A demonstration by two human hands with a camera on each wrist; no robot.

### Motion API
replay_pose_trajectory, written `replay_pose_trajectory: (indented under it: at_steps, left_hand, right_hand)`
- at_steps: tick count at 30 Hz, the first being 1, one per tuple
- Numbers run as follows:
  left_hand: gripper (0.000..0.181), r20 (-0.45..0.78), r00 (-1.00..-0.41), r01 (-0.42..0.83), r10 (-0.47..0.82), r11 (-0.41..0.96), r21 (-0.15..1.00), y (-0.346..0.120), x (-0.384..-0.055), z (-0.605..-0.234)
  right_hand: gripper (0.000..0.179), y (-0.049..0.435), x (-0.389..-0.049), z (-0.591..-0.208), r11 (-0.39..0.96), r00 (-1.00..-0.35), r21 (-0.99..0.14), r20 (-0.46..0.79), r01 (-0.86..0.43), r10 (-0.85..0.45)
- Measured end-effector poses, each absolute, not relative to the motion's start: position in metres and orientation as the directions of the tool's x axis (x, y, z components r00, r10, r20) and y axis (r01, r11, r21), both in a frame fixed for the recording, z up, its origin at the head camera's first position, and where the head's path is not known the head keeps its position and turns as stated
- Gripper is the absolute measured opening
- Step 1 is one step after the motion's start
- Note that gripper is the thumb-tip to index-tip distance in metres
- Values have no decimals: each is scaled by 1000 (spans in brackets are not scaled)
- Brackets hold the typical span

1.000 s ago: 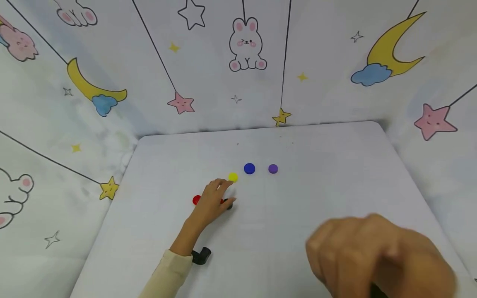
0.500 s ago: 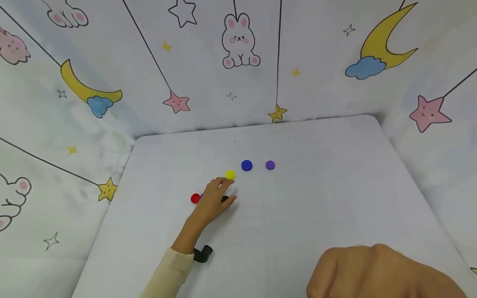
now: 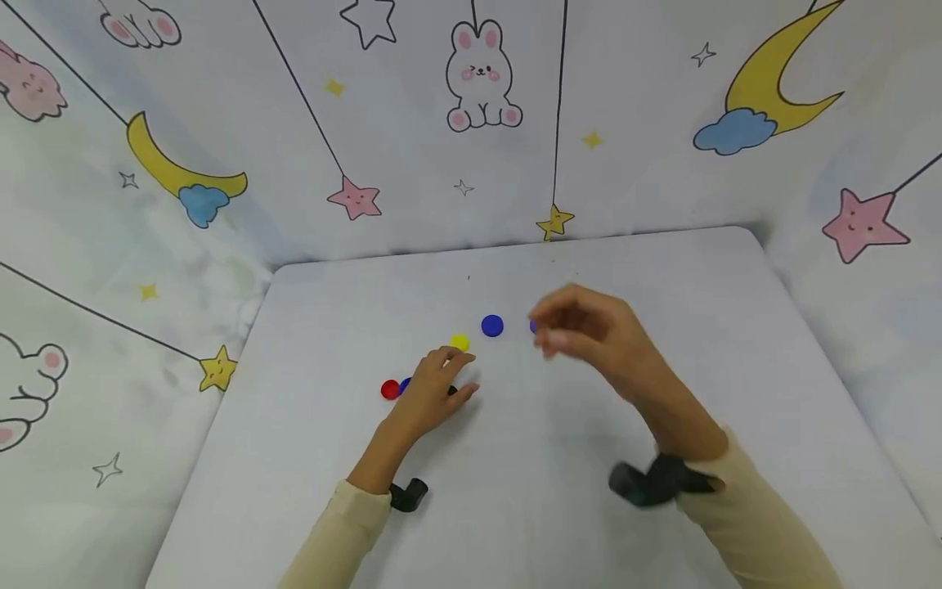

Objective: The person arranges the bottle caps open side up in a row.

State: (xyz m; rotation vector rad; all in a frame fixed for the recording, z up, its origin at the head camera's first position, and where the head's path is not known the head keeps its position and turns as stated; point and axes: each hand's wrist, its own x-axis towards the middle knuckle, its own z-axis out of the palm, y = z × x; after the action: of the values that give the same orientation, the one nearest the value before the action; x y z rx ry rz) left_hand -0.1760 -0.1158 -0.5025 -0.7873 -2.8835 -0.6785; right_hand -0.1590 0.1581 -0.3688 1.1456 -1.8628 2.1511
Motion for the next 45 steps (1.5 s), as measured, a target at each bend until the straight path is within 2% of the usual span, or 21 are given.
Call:
replay_pose_trajectory:
  at_steps: [1, 3, 5, 7, 13, 20, 32, 37, 40, 43, 45]
  left_hand:
    - [45, 187, -860, 508, 475, 764, 398, -113, -180, -501]
    - [44, 191, -846, 530, 497, 753, 390, -105, -188, -496]
    - [43, 190, -834, 548, 517, 742, 387, -95, -195, -491]
    - [43, 187, -827, 558, 529, 737, 381, -85, -203, -487]
    - [42, 205, -837, 546, 507, 756, 361, -64, -225, -484]
    - [45, 102, -873, 484, 478, 817, 312, -40, -242, -494]
    - [52, -43, -884, 441, 466, 860, 255, -15, -263, -506]
    - [42, -43, -881, 458, 472, 872, 173, -9, -269, -513]
    - [29, -27, -889, 448, 457, 881, 151, -7, -272, -516]
    - [20, -20, -886, 451, 463, 870, 199, -6, -274, -516]
    - [18, -19, -880, 450, 474, 847, 284, -6, -274, -515]
  right_hand:
    - [24, 159, -179, -381, -36, -824, -899, 416, -437, -384]
    - [28, 166, -212, -421, 328, -941, -906, 170, -266, -293]
    - [36, 173, -235, -457, 523, -975, -834, 77, -176, -206]
    - [42, 179, -246, -481, 599, -985, -788, 49, -140, -165]
    - [54, 175, -258, -506, 635, -986, -762, 30, -128, -163]
    - [59, 163, -266, -517, 684, -975, -719, -35, -126, -218]
    - [39, 162, -270, -526, 678, -966, -703, 54, -216, -251]
    - [37, 161, -276, -534, 727, -963, -640, 81, -249, -259]
    - [35, 159, -280, -537, 739, -955, -613, 95, -278, -281]
    - [31, 159, -280, -537, 740, -957, -616, 84, -269, -278]
    - [30, 159, -280, -536, 736, -958, -622, 84, -266, -276]
